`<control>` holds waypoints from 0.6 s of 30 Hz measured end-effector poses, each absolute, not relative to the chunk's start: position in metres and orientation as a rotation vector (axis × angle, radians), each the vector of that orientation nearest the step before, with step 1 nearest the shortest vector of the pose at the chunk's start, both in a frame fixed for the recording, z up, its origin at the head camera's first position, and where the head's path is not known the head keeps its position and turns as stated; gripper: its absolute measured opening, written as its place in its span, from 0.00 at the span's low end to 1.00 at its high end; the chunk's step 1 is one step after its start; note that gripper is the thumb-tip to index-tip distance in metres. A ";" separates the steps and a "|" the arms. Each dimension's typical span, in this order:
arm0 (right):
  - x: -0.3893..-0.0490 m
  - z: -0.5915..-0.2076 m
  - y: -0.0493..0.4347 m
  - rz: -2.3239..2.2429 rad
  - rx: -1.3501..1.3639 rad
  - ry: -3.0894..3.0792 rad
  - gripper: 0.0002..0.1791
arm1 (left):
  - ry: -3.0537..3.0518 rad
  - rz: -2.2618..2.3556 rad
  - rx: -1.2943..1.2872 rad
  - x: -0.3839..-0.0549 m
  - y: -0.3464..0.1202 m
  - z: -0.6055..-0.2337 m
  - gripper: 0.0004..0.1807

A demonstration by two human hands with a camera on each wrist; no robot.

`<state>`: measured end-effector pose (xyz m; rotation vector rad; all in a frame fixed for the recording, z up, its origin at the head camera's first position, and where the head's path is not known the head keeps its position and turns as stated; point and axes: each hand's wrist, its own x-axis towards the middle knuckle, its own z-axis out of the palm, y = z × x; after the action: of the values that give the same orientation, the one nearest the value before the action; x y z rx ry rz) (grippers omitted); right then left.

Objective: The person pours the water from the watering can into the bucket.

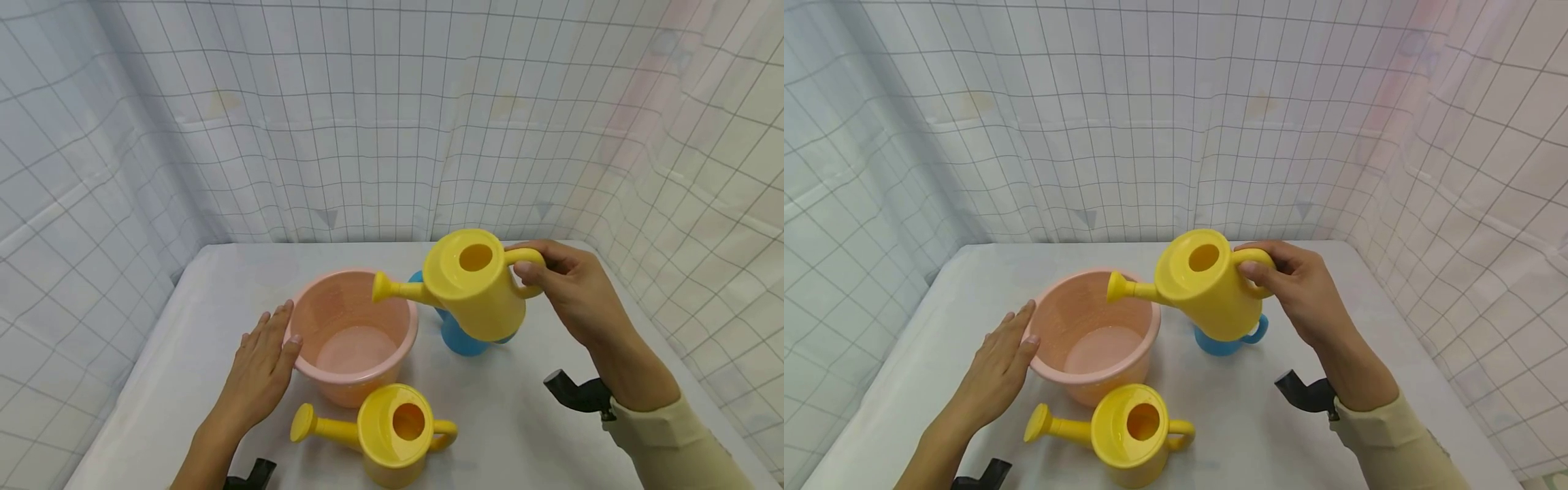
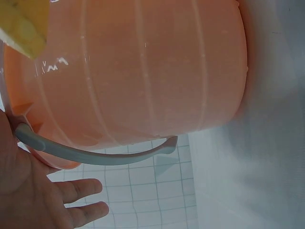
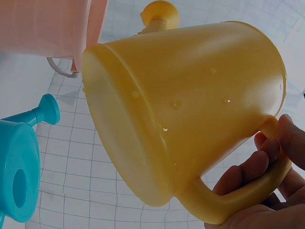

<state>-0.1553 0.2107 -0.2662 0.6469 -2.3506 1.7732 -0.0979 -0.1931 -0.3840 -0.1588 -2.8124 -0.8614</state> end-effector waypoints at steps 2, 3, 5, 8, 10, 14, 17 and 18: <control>-0.157 -0.264 0.210 1.785 0.655 -2.343 0.13 | -2.812 -0.861 -0.159 -0.098 -0.193 -0.384 0.31; -0.158 -0.263 0.210 1.779 0.654 -2.348 0.13 | -2.813 -0.862 -0.159 -0.098 -0.193 -0.384 0.31; -0.159 -0.262 0.209 1.769 0.649 -2.360 0.14 | -2.813 -0.861 -0.158 -0.098 -0.193 -0.384 0.31; -0.161 -0.260 0.208 1.733 0.643 -2.393 0.14 | -2.816 -0.861 -0.155 -0.098 -0.193 -0.384 0.32; -0.162 -0.258 0.207 1.698 0.648 -2.413 0.14 | -2.820 -0.860 -0.155 -0.098 -0.193 -0.384 0.32; -0.164 -0.256 0.206 1.673 0.683 -2.422 0.14 | -2.824 -0.860 -0.154 -0.098 -0.193 -0.384 0.32; -0.165 -0.253 0.206 1.667 0.692 -2.434 0.15 | -2.823 -0.860 -0.152 -0.098 -0.193 -0.385 0.32; -0.166 -0.252 0.205 1.670 0.692 -2.436 0.15 | -2.822 -0.859 -0.151 -0.098 -0.193 -0.385 0.32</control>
<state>-0.1656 0.2053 -0.2521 0.6921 -2.4358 1.6697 -0.0976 -0.1931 -0.3845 -0.1508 -2.8223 -0.8593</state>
